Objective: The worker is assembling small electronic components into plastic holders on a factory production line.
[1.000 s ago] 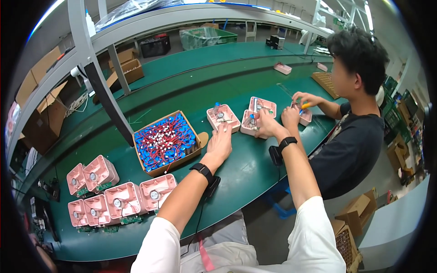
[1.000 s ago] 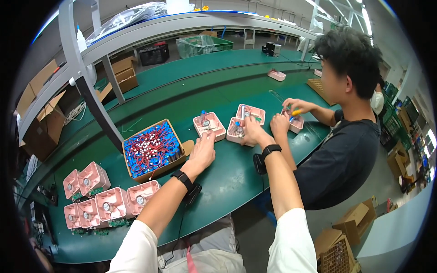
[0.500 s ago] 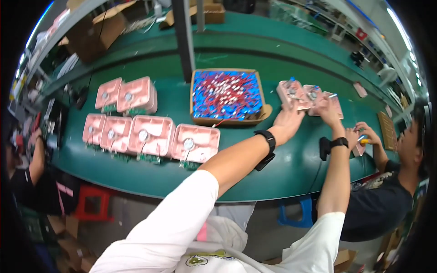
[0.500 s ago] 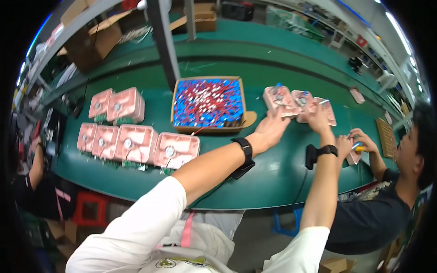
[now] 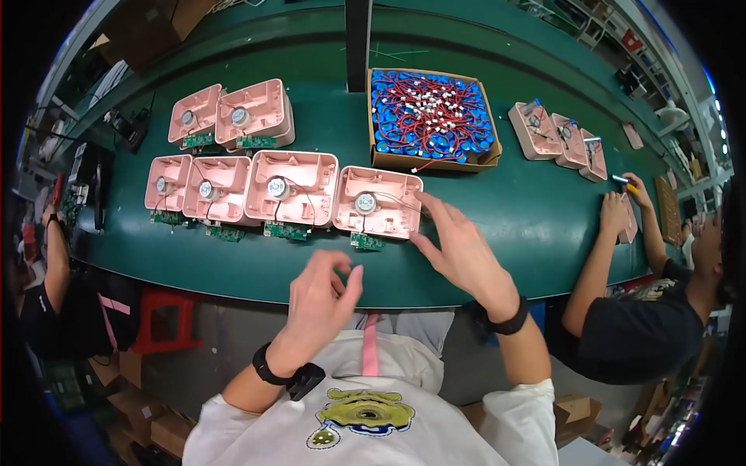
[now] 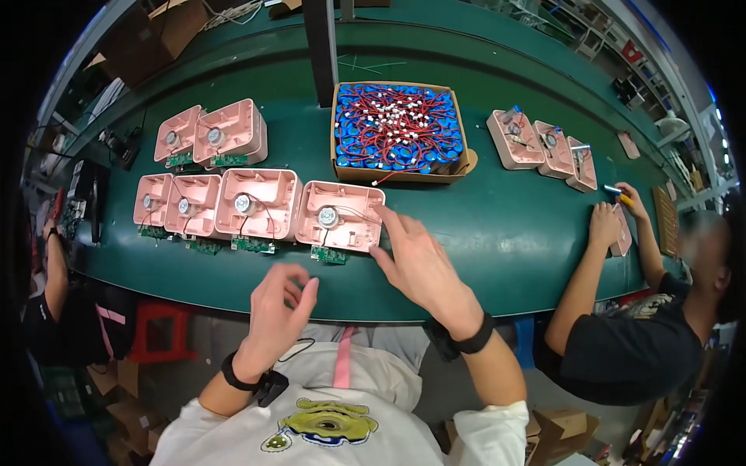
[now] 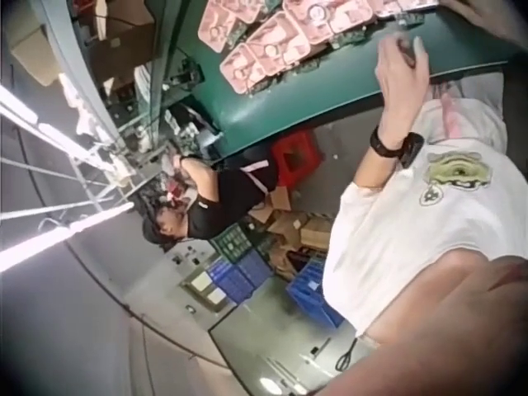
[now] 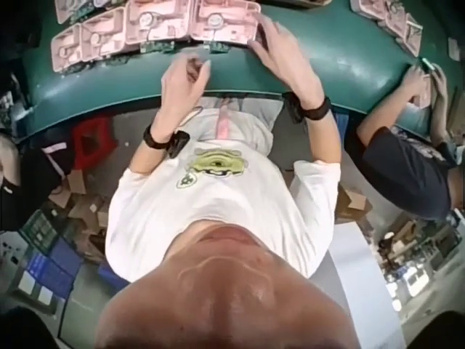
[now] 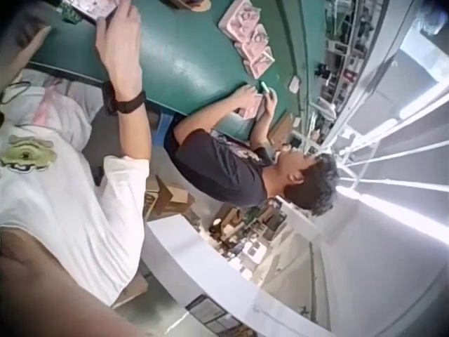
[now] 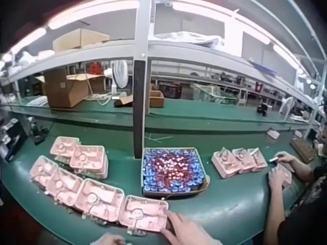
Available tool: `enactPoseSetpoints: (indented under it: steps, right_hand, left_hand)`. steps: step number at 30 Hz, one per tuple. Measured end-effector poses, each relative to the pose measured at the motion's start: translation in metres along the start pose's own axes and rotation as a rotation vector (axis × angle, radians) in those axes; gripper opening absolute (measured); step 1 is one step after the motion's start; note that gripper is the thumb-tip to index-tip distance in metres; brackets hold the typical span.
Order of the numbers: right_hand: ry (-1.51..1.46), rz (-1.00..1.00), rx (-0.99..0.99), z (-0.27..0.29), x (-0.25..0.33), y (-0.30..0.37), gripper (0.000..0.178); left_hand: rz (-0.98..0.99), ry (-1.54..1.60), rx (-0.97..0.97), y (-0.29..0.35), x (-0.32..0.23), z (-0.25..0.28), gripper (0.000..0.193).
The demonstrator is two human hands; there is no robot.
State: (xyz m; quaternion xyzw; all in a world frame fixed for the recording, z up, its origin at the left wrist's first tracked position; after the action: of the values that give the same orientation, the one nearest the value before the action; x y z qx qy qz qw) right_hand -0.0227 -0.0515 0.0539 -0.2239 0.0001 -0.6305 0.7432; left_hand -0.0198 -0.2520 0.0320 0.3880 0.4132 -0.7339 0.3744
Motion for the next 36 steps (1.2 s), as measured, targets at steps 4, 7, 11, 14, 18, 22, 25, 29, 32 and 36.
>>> enactPoseSetpoints:
  steps: [4, 7, 11, 14, 18, 22, 25, 29, 32, 36]
  right_hand:
    - [-0.033, -0.058, 0.147, -0.025, 0.003, 0.006, 0.034]
    - [-0.206, -0.195, 0.211, -0.026, 0.005, 0.028, 0.025]
    - [-0.322, -0.263, 0.110, -0.012, 0.000, 0.064, 0.022]
    - [-0.204, -0.289, -0.037, 0.023, 0.002, 0.069, 0.020]
    - [-0.398, -0.356, -0.141, 0.052, -0.014, 0.064, 0.019]
    - [-1.185, -0.484, -0.193, 0.031, -0.032, 0.045, 0.018]
    - [-1.122, -0.508, -0.166, 0.030, -0.057, 0.045, 0.016]
    - [-1.066, -0.496, -0.154, 0.026, -0.069, 0.047, 0.016]
    - [-1.089, -0.486, -0.186, 0.024, -0.069, 0.049, 0.017]
    - [-1.187, -0.498, -0.211, 0.026, -0.070, 0.046, 0.018]
  left_hand:
    - [0.266, 0.066, -0.139, 0.002, 0.045, 0.001, 0.024]
    - [0.433, 0.197, -0.003, -0.007, 0.070, -0.020, 0.026]
    - [0.434, 0.209, 0.076, -0.017, 0.078, -0.036, 0.026]
    - [0.430, 0.354, 0.135, -0.026, 0.084, -0.052, 0.025]
    - [0.357, 0.339, 0.207, -0.050, 0.077, -0.065, 0.022]
    - [0.374, 0.379, 0.261, -0.061, 0.075, -0.078, 0.023]
    - [0.403, 0.422, 0.313, -0.073, 0.074, -0.090, 0.025]
    - [0.413, 0.422, 0.386, -0.083, 0.074, -0.099, 0.025]
    - [0.407, 0.402, 0.419, -0.087, 0.075, -0.102, 0.025]
    - [0.380, 0.428, 0.459, -0.091, 0.077, -0.108, 0.023]
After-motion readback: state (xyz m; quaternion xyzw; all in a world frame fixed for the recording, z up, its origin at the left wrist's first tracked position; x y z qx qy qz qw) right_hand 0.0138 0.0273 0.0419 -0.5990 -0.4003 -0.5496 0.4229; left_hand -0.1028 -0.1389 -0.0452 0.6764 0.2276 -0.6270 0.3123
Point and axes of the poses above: each hand's wrist, its own y-axis away from the middle knuckle, its own z-axis out of the back of the hand, x = y × z, the point moved 9 cm from there along -y, towards the middle knuckle, and after that the axes turned 11 degrees about y, right-handed, at the moved point
